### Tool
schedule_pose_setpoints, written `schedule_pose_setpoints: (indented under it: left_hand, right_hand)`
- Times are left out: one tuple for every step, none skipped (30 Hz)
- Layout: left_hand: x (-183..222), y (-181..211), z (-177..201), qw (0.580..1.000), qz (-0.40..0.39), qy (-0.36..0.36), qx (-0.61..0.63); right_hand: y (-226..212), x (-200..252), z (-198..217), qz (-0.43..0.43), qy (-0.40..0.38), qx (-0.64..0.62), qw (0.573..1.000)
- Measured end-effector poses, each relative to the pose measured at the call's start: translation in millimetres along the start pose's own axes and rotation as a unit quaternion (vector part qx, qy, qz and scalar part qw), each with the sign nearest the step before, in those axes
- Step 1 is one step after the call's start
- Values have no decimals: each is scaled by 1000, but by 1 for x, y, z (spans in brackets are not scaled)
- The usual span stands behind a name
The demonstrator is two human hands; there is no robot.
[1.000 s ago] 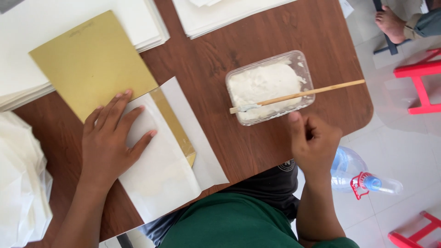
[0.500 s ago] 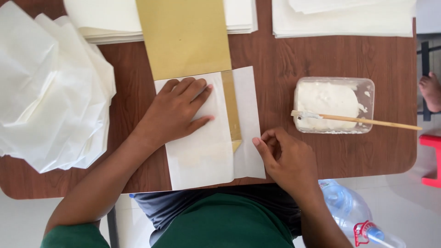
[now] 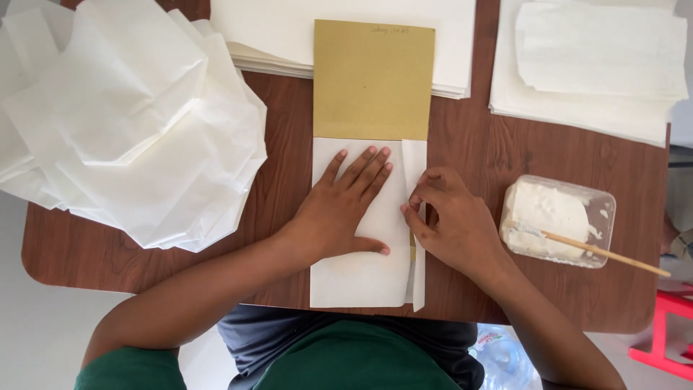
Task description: Assembling a bag by folding white material over a template and applying adhesive with a brush.
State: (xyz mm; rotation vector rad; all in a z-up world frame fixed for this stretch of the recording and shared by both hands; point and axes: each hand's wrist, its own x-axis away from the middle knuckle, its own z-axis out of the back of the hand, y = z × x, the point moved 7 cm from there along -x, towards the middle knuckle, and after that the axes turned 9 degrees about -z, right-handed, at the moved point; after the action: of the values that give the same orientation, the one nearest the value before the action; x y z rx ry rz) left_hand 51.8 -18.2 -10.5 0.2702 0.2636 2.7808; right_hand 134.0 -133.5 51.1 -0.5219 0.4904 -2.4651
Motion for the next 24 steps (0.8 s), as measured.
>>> schedule_pose_setpoints:
  left_hand:
    - [0,-2,1,1000,4,2,4]
    - [0,-2,1,1000,4,2,0]
    - [0,-3,1,1000,5,3,-3]
    - [0,-4,-1,1000,8,3,1]
    - [-1,-5,-1,1000,7,9,1]
    - [-1,-5,-2,1000,7,14,0]
    - [-2,-5,-2,1000,9,12,2]
    - [-2,-5,-2,1000,9,12,7]
    - [-3,-5,-2,1000,10,11,12]
    - [-4,-5,-4,1000,7,8,13]
    - [-4,-6,-4,1000,10,12,9]
    - [-6,-6,-5,1000,10,16,6]
    - [-6,-4,-6,1000,5,13,9]
    - [-6,-5,-5,1000,9,19,8]
    - [-5,-6,-4,1000,12,26,7]
    - [-5,-6,-4,1000,12,24,8]
    - [-5,-6,-5,1000,13,23,7]
    - [-6,-6,-5,1000,13,21,6]
    - [-6,-6,-5,1000,11,19,7]
    - [-6,-6,-4,1000,12,20,12]
    - [-6,-6,-4,1000,12,20,16]
    - [-6,-6,-4,1000,12,19,17]
    - [-6,-6,-4,1000,13,21,16]
    - [-6,-6,-4,1000,14,24,16]
  right_hand:
    - [-1,0,-3,3,-4,4,1000]
    - [-2,0,-3,11,10,-14,1000]
    - [-2,0,-4,18,23,-33,999]
    - [0,-2,-6,20,20,-30,999]
    - [-1,-3,-5,48,39,-48,997]
    - [0,-3,-4,76,59,-69,993]
    - [0,-5,-4,77,56,-69,993]
    - [0,-6,-4,81,53,-90,991]
    - [1,-6,-3,85,51,-112,989]
    - [1,-8,-3,81,50,-114,989]
    - [1,-9,-3,86,49,-117,988]
    - [1,-8,-2,89,49,-120,988]
    - [6,-8,-5,83,49,-121,988]
    - [7,-9,-6,91,49,-125,987]
    - [9,-9,-8,100,50,-129,985]
    - [11,-10,-9,98,49,-130,985]
    - [13,-12,-11,91,42,-126,987]
    - [15,-14,-12,84,35,-122,988]
    - [14,-14,-12,82,35,-123,988]
    - [13,-15,-11,83,31,-123,988]
    - [12,-15,-11,84,27,-123,988]
    - [13,-16,-11,83,27,-123,988]
    - [14,-17,-12,86,20,-126,988]
    - [14,-18,-13,89,13,-127,988]
